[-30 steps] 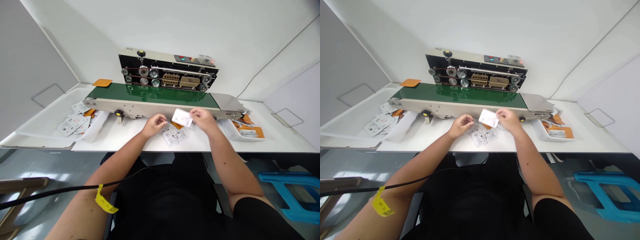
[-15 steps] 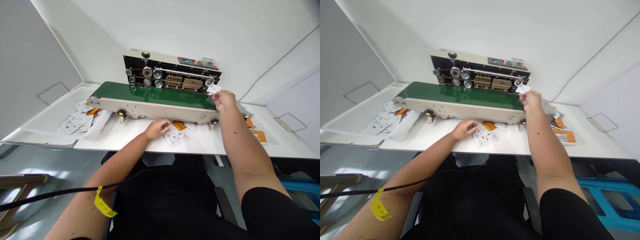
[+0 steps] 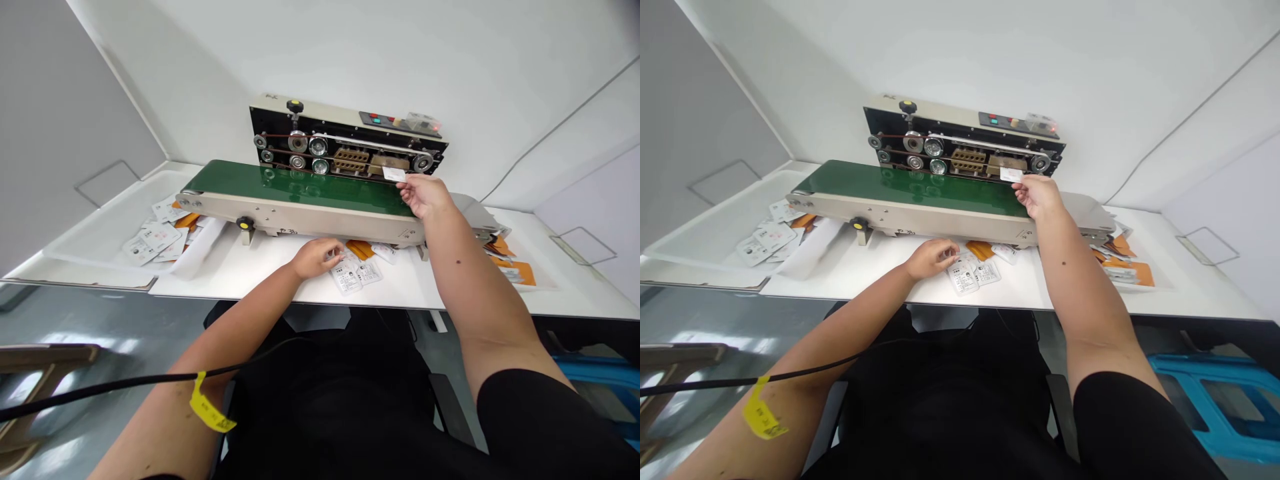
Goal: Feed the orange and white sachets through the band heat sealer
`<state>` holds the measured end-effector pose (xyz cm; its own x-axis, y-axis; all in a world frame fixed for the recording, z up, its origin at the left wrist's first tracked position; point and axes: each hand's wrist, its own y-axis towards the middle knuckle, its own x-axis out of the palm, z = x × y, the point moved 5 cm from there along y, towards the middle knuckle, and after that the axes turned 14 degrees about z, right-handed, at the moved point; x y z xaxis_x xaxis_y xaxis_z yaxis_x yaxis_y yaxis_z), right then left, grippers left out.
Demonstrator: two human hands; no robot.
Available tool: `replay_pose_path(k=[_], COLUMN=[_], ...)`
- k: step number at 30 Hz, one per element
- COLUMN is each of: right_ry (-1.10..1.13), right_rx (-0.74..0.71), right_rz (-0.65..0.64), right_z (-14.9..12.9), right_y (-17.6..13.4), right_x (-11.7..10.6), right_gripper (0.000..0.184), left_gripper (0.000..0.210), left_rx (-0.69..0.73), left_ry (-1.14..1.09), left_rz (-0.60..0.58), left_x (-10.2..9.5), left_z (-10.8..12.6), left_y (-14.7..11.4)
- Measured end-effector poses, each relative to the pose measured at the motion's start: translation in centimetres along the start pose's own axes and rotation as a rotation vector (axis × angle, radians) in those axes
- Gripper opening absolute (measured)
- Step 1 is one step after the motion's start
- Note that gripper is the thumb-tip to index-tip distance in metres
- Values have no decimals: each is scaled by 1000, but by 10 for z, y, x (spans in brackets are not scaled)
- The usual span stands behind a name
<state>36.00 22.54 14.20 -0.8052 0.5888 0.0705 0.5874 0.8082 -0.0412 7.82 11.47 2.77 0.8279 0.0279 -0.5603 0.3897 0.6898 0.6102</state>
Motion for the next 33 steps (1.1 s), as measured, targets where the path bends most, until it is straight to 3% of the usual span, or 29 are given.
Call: replay_pose_path(k=[2,5,6,8,11,15,22,26,29,33], right_ry=[-48,-130,-193,-400,-583,-670,-611,-521,-529,-566], right_rx=[-186,-591,-698,-853,-990,-1005,-918,-773,-671,-583], right_rz=[54,112,54,-202,-467,-441,-352,-245,-337,-449], right_z=[-3,7,19,54,108,143,144,137,125,94], right_y=[-21,-81,-105,-150,-195,-197,-183,-178,-175,-152], right_x=[-8,-29,-33,-32,-32,-33,-33,-37,-34,-39], right_gripper=[10,23,25,24,39,58,37,29,31,23], left_gripper=[28,51,57,62,60,56,25,28,33,41], left_rx=[84,152,152,137,110,54,-128,-215,-271,-331], left_ry=[11,44,52,54,44,2,-149,-285,-369,-518], left_rz=[-84,-222,-247,-266,-256,-196,-28,55,120,110], left_x=[5,15,18,22,23,20,10,4,2,4], left_z=[2,1,-1,-4,-5,-6,-9,-6,-6,-8], left_y=[-1,-5,-6,-8,-8,-5,0,2,2,0])
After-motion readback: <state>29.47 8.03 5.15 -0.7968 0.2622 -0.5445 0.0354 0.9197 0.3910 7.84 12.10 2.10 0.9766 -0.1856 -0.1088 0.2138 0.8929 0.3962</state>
